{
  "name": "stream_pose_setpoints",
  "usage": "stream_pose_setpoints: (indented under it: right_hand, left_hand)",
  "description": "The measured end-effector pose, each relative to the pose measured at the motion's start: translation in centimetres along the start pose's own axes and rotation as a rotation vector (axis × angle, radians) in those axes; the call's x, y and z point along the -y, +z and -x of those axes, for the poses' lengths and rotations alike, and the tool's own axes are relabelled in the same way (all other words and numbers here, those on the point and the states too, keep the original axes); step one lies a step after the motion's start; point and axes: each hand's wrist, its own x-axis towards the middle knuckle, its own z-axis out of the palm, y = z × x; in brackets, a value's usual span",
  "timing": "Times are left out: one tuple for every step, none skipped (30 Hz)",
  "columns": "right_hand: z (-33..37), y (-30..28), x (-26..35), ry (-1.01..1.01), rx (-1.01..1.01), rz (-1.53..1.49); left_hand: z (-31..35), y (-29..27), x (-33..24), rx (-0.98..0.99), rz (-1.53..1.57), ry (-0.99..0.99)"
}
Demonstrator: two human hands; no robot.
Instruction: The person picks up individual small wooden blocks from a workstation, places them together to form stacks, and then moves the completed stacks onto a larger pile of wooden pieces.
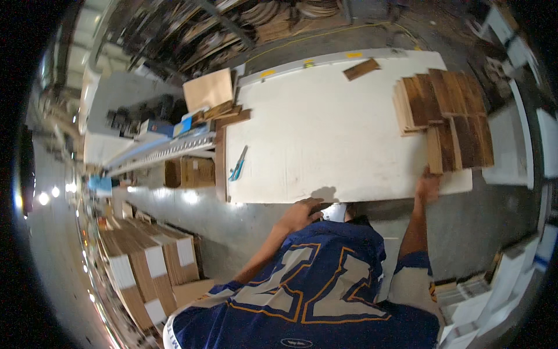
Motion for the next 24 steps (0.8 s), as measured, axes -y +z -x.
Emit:
stream_pose_setpoints:
  right_hand:
    - [0.5, 0.8, 0.8, -0.016, 0.044, -0.014]
    - [0.7, 1.7, 2.7, 0.05, 0.102, 0.335]
    - [0.8, 2.3, 4.6, 0.103, 0.137, 0.694]
    - [1.0, 2.5, 6.0, 0.078, 0.153, 0.691]
    - [1.2, 2.7, 7.3, 0.177, 0.18, 0.649]
    - [1.5, 2.8, 8.2, 0.277, 0.206, 0.608]
    - [1.5, 2.3, 7.8, 0.26, 0.208, 0.612]
    - [1.8, 1.9, 7.4, 0.241, 0.193, 0.635]
    - [1.8, 2.2, 7.4, 0.221, 0.184, 0.655]
    - [2.9, 2.0, 10.0, 0.262, 0.196, 0.609]
    - [3.0, 2.3, 6.5, 0.125, 0.137, 0.481]
    - [2.3, -0.1, 2.6, -0.014, 0.042, 0.381]
    - [1.4, -2.2, -0.4, -0.173, -0.022, 0.293]
    - [4.1, 0.3, 1.7, -0.172, 0.027, 0.211]
    - [7.0, 2.1, 4.2, -0.177, 0.074, 0.138]
    - [8.5, 1.9, 4.8, -0.158, 0.094, 0.145]
    - [9.8, 1.3, 4.5, -0.138, 0.101, 0.158]
    - [11.7, 1.2, 4.5, -0.163, 0.149, 0.124]
    - [14.0, 1.4, 5.2, -0.187, 0.198, 0.09]
    - [17.0, 2.4, 7.7, -0.208, 0.31, 0.081]
    - [20.2, 3.2, 11.1, -0.232, 0.42, 0.076]
    - [22.1, 3.1, 12.4, -0.309, 0.536, 0.109]
    - [23.8, 3.2, 13.5, -0.386, 0.653, 0.141]
    - [25.5, 3.4, 15.4, -0.366, 0.785, 0.168]
  left_hand:
    - [0.5, 0.5, 1.0, -0.034, 0.011, -0.033]
    - [1.3, 0.8, 1.8, -0.034, 0.004, -0.079]
    - [1.8, 0.9, 2.3, -0.026, 0.0, -0.113]
    - [2.1, 0.8, 2.6, -0.049, 0.013, -0.127]
    - [2.5, 0.5, 2.8, -0.024, 0.006, -0.156]
    - [2.9, 0.3, 2.9, 0.002, -0.001, -0.183]
    - [3.1, 0.1, 3.0, -0.009, 0.013, -0.184]
    - [3.3, -0.2, 3.2, -0.003, 0.001, -0.187]
    - [3.6, -0.5, 3.5, 0.0, -0.011, -0.196]
    - [3.8, -0.7, 3.9, -0.014, -0.001, -0.202]
    - [4.0, -1.0, 4.5, -0.043, -0.005, -0.189]
    - [3.0, -1.3, 4.7, -0.042, -0.003, -0.124]
    - [2.4, -1.8, 5.2, -0.045, 0.017, -0.083]
    - [3.1, -1.7, 7.0, -0.101, -0.003, -0.071]
    - [3.9, -1.9, 8.3, -0.156, -0.016, -0.053]
    - [3.8, -2.6, 8.7, -0.168, -0.004, -0.051]
    - [3.6, -3.5, 8.8, -0.132, -0.006, -0.057]
    - [3.5, -4.5, 9.1, -0.098, -0.01, -0.069]
    - [3.4, -5.3, 9.5, -0.106, 0.0, -0.061]
    - [3.9, -5.9, 10.3, -0.11, -0.002, -0.085]
    - [4.3, -6.5, 11.0, -0.115, -0.003, -0.106]
    - [4.3, -7.4, 11.4, -0.12, 0.009, -0.094]
    - [4.3, -8.2, 11.8, -0.099, 0.005, -0.095]
    - [4.5, -8.8, 12.4, -0.08, 0.0, -0.1]
